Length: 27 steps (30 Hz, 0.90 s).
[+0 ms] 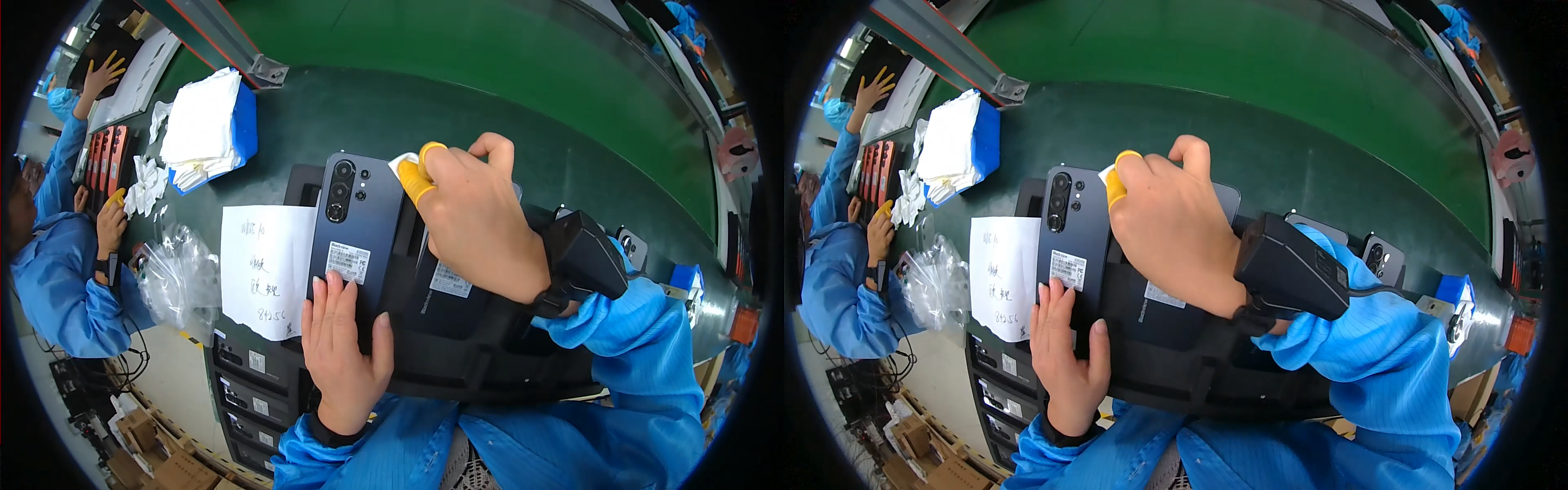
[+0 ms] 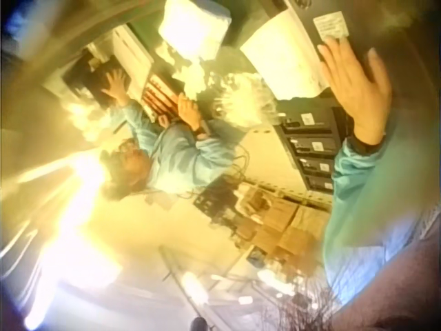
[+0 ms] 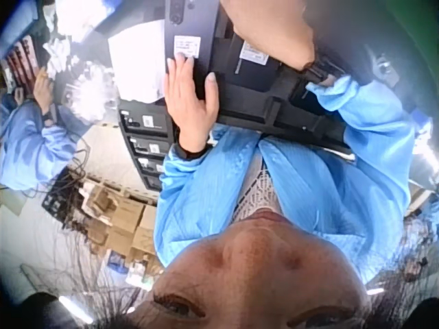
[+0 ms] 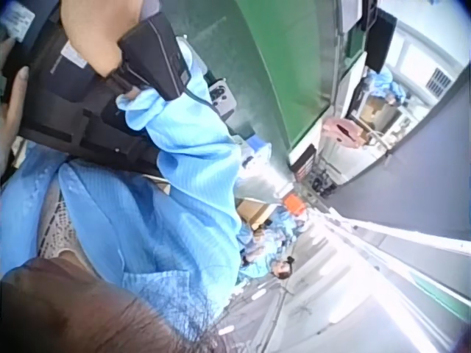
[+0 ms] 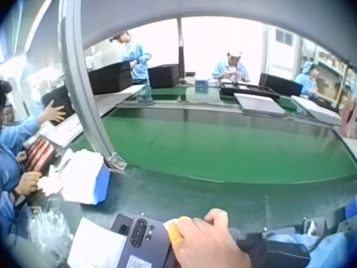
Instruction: Cleaning and inspecting the camera modules and backplates of smartphones on an assembly line.
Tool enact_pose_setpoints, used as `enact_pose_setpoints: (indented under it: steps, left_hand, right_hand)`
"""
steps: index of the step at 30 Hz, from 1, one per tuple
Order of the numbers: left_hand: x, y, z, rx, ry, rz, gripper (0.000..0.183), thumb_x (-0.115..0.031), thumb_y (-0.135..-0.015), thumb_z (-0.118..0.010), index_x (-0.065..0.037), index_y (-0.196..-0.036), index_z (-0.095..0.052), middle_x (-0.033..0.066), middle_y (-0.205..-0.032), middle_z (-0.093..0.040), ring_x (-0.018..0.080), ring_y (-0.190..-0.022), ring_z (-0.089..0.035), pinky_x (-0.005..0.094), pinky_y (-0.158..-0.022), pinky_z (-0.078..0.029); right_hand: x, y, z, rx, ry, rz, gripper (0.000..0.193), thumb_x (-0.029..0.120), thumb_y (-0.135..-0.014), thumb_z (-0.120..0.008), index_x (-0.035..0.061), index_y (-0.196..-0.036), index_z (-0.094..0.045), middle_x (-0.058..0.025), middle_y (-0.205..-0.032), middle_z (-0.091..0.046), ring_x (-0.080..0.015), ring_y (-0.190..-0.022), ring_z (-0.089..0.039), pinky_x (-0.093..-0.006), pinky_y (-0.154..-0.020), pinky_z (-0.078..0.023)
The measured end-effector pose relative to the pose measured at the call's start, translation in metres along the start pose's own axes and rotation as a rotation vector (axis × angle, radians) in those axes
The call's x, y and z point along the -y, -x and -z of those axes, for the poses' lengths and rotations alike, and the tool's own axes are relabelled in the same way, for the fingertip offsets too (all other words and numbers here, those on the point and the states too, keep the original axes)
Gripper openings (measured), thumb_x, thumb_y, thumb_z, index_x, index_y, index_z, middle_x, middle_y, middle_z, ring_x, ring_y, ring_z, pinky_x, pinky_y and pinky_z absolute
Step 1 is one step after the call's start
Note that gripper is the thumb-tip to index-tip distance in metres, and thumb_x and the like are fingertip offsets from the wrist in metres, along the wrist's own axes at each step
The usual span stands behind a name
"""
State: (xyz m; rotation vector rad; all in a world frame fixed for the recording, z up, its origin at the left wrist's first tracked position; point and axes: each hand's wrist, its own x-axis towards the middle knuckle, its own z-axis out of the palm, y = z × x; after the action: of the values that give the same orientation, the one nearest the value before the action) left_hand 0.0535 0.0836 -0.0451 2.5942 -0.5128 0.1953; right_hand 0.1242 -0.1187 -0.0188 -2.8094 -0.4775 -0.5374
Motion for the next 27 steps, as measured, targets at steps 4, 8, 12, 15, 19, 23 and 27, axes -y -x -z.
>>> enact_pose_setpoints:
  steps: [4,8,12,15,19,23,27]
  left_hand:
    - [-0.001,-0.002,-0.001,-0.003,-0.014,-0.017,0.046,-0.015,-0.084,-0.065,0.006,-0.124,-0.055,0.026,-0.132,-0.055,0.0424,-0.127,-0.049,0.0506,-0.107,-0.033]
    - [0.004,0.004,-0.001,-0.007,0.01,0.032,0.041,-0.005,-0.088,-0.058,0.005,-0.126,-0.053,0.0261,-0.133,-0.053,0.0427,-0.128,-0.047,0.0483,-0.109,-0.033]
    - [0.007,0.003,-0.002,-0.141,0.156,0.013,0.033,0.003,-0.093,-0.046,0.006,-0.125,-0.052,0.0246,-0.135,-0.053,0.0372,-0.126,-0.052,0.0406,-0.106,-0.038]
    - [0.009,0.005,-0.005,-0.195,0.244,0.054,0.034,0.007,-0.087,-0.048,0.007,-0.12,-0.055,0.0273,-0.131,-0.054,0.0414,-0.119,-0.055,0.0427,-0.101,-0.042]
    - [0.014,0.01,-0.007,-0.31,0.336,0.038,0.034,0.01,-0.087,-0.045,0.006,-0.119,-0.055,0.0261,-0.13,-0.055,0.0388,-0.118,-0.057,0.0391,-0.099,-0.044]
    - [0.021,0.014,-0.012,-0.365,0.38,0.043,0.034,0.011,-0.087,-0.044,0.005,-0.119,-0.054,0.0241,-0.128,-0.057,0.0366,-0.118,-0.057,0.0384,-0.099,-0.044]
    - [0.02,0.014,-0.008,-0.356,0.439,0.119,0.032,0.008,-0.089,-0.044,0.005,-0.118,-0.055,0.0226,-0.128,-0.057,0.0339,-0.118,-0.057,0.0374,-0.1,-0.043]
  right_hand:
    - [0.007,0.015,0.019,0.098,-0.109,-0.019,0.017,0.002,-0.064,-0.068,0.0001,-0.079,-0.073,-0.0062,-0.082,-0.053,-0.0215,-0.081,-0.055,-0.0445,-0.084,-0.03]
    - [0.003,0.02,0.033,0.084,-0.02,-0.039,0.029,-0.004,-0.066,-0.063,0.0026,-0.093,-0.074,-0.0038,-0.086,-0.056,-0.0204,-0.082,-0.054,-0.0441,-0.083,-0.03]
    - [0.025,0.051,0.018,0.094,-0.031,0.082,0.01,0.011,-0.07,-0.067,0.0038,-0.075,-0.072,-0.0035,-0.084,-0.054,-0.0189,-0.085,-0.056,-0.0426,-0.086,-0.033]
    - [0.042,0.077,0.011,0.138,-0.033,0.211,0.013,0.015,-0.068,-0.065,0.0053,-0.073,-0.072,-0.0025,-0.085,-0.054,-0.019,-0.085,-0.055,-0.0418,-0.085,-0.035]
    - [0.064,0.092,0.018,0.251,-0.119,0.312,0.012,0.015,-0.067,-0.065,0.0062,-0.073,-0.071,-0.002,-0.084,-0.053,-0.017,-0.084,-0.054,-0.0399,-0.085,-0.035]
    - [0.055,0.104,0.024,0.18,-0.258,0.141,0.026,0.005,-0.067,-0.069,0.0027,-0.092,-0.072,-0.0029,-0.086,-0.057,-0.0171,-0.082,-0.055,-0.0442,-0.086,-0.033]
    - [0.021,0.106,0.035,0.126,-0.031,0.018,0.02,-0.005,-0.074,-0.068,0.0012,-0.093,-0.07,-0.0072,-0.086,-0.058,-0.0236,-0.078,-0.055,-0.0419,-0.088,-0.031]
